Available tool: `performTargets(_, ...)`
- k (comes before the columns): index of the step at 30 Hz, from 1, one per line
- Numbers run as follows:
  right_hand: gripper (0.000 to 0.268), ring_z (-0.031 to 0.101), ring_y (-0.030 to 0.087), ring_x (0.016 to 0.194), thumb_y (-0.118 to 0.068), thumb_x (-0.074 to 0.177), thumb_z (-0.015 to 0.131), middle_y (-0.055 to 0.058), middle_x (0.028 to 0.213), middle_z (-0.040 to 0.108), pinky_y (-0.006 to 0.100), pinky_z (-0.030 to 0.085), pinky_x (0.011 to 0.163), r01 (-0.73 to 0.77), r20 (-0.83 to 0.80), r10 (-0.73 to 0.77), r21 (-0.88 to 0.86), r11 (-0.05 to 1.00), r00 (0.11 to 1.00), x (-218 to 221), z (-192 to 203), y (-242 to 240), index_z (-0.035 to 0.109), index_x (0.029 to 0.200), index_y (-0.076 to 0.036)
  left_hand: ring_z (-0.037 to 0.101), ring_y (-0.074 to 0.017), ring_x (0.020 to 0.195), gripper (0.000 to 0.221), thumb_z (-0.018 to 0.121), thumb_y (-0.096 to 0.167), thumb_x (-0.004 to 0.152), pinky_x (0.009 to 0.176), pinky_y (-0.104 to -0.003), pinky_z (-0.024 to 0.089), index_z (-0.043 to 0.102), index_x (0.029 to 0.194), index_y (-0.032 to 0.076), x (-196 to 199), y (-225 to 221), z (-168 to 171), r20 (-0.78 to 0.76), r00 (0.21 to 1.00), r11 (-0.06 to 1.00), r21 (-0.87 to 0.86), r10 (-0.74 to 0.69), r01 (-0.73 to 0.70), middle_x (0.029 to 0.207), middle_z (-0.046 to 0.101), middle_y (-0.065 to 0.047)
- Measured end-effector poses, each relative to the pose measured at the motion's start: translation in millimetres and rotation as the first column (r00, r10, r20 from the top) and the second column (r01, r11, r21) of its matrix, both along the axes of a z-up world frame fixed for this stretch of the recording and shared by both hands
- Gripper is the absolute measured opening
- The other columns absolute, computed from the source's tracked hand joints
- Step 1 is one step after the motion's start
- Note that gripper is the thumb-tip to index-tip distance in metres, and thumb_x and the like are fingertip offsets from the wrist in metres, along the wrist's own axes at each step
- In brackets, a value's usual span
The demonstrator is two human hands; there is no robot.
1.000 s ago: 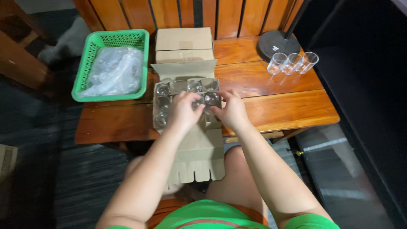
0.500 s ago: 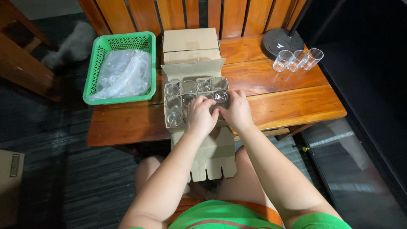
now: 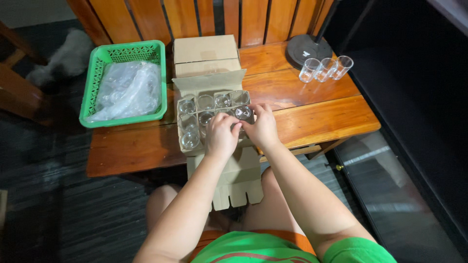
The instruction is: The person opens a cardboard box and removes several small glass cups one by one, placing them on a wooden surface next to each other.
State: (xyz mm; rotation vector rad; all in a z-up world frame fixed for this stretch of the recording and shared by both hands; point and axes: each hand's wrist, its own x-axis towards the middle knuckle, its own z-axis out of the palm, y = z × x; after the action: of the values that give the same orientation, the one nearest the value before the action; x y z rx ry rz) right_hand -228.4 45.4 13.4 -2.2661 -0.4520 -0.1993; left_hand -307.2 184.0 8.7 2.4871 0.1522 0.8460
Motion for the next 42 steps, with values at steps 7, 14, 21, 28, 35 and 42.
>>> performTargets(7, 0.063, 0.074, 0.026, 0.101, -0.033, 0.062, 0.095, 0.003, 0.118, 0.064, 0.038, 0.062, 0.087, 0.026, -0.068, -0.021, 0.074, 0.997, 0.997, -7.0, 32.2, -2.9, 0.073, 0.121, -0.021, 0.070, -0.0309, 0.090, 0.007, 0.076, 0.025, 0.088, 0.083, -0.042, 0.056, 0.078, 0.089, 0.018, 10.5, 9.9, -6.5, 0.051, 0.998, 0.996, -0.073, -0.040, 0.044, 0.091, 0.066, -0.004)
performTargets(14, 0.061, 0.074, 0.015, 0.085, -0.027, 0.066, 0.098, 0.000, 0.103, 0.073, 0.027, 0.063, 0.072, 0.022, -0.142, 0.035, 0.383, 0.924, 0.989, -12.9, 55.1, -8.5, 0.074, 0.121, -0.023, 0.073, -0.0236, 0.073, 0.029, 0.063, 0.041, 0.099, 0.067, -0.035, 0.058, 0.078, 0.089, 0.018, -9.1, -8.2, 40.2, -0.118, 0.992, 0.912, -0.410, -0.051, -0.002, 0.074, 0.069, -0.004)
performTargets(21, 0.071, 0.066, 0.020, 0.107, 0.003, 0.074, 0.091, 0.012, 0.116, 0.062, 0.030, 0.061, 0.084, -0.142, 0.068, 0.135, 0.722, 0.677, 0.988, -30.0, 71.8, -10.1, 0.058, 0.137, 0.000, 0.075, -0.0138, 0.072, 0.053, 0.056, 0.057, 0.101, 0.059, -0.020, 0.057, 0.071, 0.101, 0.006, -10.7, -36.5, 75.2, -0.055, 0.941, 0.014, -0.998, -0.335, -0.053, 0.083, 0.075, -0.006)
performTargets(28, 0.071, 0.059, 0.016, 0.112, 0.006, 0.074, 0.088, 0.006, 0.124, 0.054, 0.032, 0.063, 0.087, -0.231, 0.207, 0.126, 0.634, 0.738, 0.970, -34.9, 74.3, -32.8, 0.063, 0.139, -0.009, 0.075, -0.0158, 0.083, 0.045, 0.080, 0.039, 0.092, 0.074, -0.026, 0.060, 0.065, 0.112, 0.002, 4.2, -49.7, 78.0, 0.065, 0.958, -0.167, -0.986, -0.279, 0.018, 0.095, 0.071, -0.007)
performTargets(35, 0.064, 0.064, 0.020, 0.105, 0.005, 0.071, 0.089, 0.009, 0.115, 0.059, 0.035, 0.064, 0.084, -0.130, 0.197, 0.009, 0.616, 0.777, 0.980, -21.9, 60.8, -57.2, 0.067, 0.131, -0.005, 0.071, -0.0149, 0.097, 0.052, 0.091, 0.029, 0.084, 0.082, -0.023, 0.060, 0.066, 0.122, 0.002, 57.2, -64.5, 22.8, 0.085, 0.972, 0.258, -0.956, -0.218, 0.141, 0.108, 0.072, -0.013)
performTargets(42, 0.048, 0.068, 0.021, 0.094, -0.005, 0.072, 0.088, 0.009, 0.104, 0.065, 0.034, 0.066, 0.075, 0.048, 0.142, -0.155, 0.565, 0.824, 0.978, 3.6, 52.2, -80.7, 0.073, 0.118, -0.005, 0.077, -0.0175, 0.090, 0.059, 0.096, 0.025, 0.075, 0.082, -0.027, 0.062, 0.066, 0.122, 0.006, 97.9, -87.4, 8.3, 0.019, 0.979, 0.518, -0.846, -0.204, 0.124, 0.106, 0.076, -0.016)
